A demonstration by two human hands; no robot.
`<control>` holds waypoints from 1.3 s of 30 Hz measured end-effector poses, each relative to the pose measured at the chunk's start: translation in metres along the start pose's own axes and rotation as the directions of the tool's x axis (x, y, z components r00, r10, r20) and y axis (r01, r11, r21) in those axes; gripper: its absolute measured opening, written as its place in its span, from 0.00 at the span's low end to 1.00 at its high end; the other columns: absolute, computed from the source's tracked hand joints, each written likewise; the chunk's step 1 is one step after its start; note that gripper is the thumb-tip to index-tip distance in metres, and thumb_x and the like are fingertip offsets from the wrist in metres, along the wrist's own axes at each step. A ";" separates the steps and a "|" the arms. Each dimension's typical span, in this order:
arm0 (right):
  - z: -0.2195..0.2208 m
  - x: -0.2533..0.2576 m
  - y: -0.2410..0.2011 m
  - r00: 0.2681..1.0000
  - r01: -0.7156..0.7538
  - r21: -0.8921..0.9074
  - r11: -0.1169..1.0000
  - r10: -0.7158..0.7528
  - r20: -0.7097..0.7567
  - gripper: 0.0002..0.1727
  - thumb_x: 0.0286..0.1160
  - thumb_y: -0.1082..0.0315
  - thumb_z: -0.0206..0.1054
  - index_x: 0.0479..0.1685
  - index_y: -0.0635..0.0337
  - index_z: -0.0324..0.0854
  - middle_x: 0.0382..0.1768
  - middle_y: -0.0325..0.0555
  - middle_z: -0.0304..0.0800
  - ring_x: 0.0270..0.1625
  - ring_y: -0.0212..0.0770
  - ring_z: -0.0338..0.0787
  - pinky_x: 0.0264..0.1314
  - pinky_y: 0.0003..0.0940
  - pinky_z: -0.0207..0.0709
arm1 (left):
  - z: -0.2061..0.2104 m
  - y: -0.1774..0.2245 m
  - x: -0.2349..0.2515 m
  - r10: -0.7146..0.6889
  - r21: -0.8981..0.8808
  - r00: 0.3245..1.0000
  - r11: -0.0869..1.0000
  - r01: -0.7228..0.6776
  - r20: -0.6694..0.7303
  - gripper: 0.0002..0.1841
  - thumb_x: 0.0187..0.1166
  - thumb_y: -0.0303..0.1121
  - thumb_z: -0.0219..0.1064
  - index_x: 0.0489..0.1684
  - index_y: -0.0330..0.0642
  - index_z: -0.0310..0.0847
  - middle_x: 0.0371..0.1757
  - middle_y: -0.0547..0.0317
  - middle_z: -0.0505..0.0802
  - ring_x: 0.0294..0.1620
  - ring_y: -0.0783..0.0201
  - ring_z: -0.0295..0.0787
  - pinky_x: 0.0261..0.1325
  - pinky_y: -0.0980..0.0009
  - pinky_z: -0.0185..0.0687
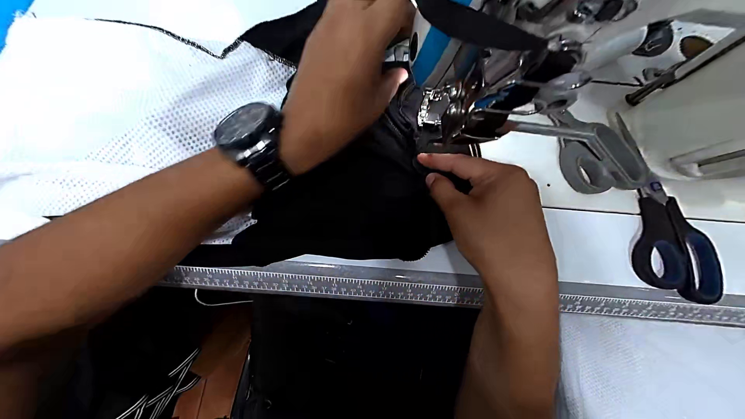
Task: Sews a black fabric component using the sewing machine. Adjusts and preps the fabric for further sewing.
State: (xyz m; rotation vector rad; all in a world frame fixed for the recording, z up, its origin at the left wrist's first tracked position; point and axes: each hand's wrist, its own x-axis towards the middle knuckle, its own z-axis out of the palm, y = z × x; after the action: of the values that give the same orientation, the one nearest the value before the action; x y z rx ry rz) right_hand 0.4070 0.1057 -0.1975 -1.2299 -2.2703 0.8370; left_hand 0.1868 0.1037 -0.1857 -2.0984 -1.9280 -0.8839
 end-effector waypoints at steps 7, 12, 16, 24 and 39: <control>0.001 0.010 0.002 0.999 -0.044 -0.021 0.999 0.044 0.001 0.15 0.81 0.65 0.67 0.57 0.37 0.95 0.50 0.30 0.98 0.49 0.30 0.93 0.47 0.41 0.83 | -0.007 0.011 -0.027 0.102 0.068 0.953 0.990 -0.127 0.287 0.22 0.89 0.48 0.53 0.34 0.43 0.87 0.34 0.47 0.92 0.38 0.42 0.92 0.33 0.41 0.78; -0.001 0.014 0.004 0.998 -0.051 -0.008 0.999 0.051 0.041 0.15 0.81 0.65 0.68 0.56 0.36 0.95 0.52 0.27 0.97 0.52 0.26 0.93 0.50 0.38 0.84 | -0.021 0.023 -0.019 -0.144 0.236 0.870 0.971 0.032 0.472 0.33 0.82 0.68 0.51 0.29 0.46 0.84 0.28 0.46 0.87 0.33 0.38 0.88 0.28 0.39 0.71; -0.001 0.013 0.001 0.998 -0.035 -0.045 0.998 0.037 0.048 0.16 0.83 0.64 0.65 0.60 0.33 0.94 0.56 0.27 0.96 0.55 0.26 0.92 0.52 0.38 0.83 | -0.005 0.018 -0.032 -0.189 0.174 0.923 0.975 0.137 0.334 0.31 0.84 0.65 0.49 0.43 0.52 0.91 0.45 0.51 0.96 0.41 0.42 0.92 0.32 0.38 0.75; 0.000 0.018 0.002 0.998 -0.068 -0.043 0.997 0.068 -0.007 0.13 0.81 0.63 0.67 0.54 0.37 0.95 0.48 0.26 0.97 0.48 0.22 0.92 0.46 0.31 0.82 | 0.009 -0.004 -0.012 0.020 -0.047 0.942 0.999 -0.004 0.334 0.26 0.80 0.60 0.59 0.61 0.54 0.93 0.68 0.60 0.92 0.67 0.47 0.84 0.59 0.46 0.76; 0.003 0.028 0.005 0.994 -0.084 -0.030 0.996 0.082 -0.067 0.07 0.79 0.61 0.71 0.44 0.42 0.96 0.37 0.29 0.96 0.41 0.24 0.91 0.40 0.32 0.81 | 0.015 -0.017 -0.005 0.077 -0.029 0.921 0.997 -0.071 0.383 0.43 0.67 0.77 0.56 0.74 0.58 0.85 0.74 0.65 0.88 0.70 0.50 0.80 0.62 0.46 0.74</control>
State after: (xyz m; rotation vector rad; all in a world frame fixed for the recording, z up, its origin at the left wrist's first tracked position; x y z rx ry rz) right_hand 0.3933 0.1311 -0.2013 -1.3548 -2.2021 0.7789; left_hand 0.1753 0.1097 -0.2044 -2.4856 -1.9965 -0.4972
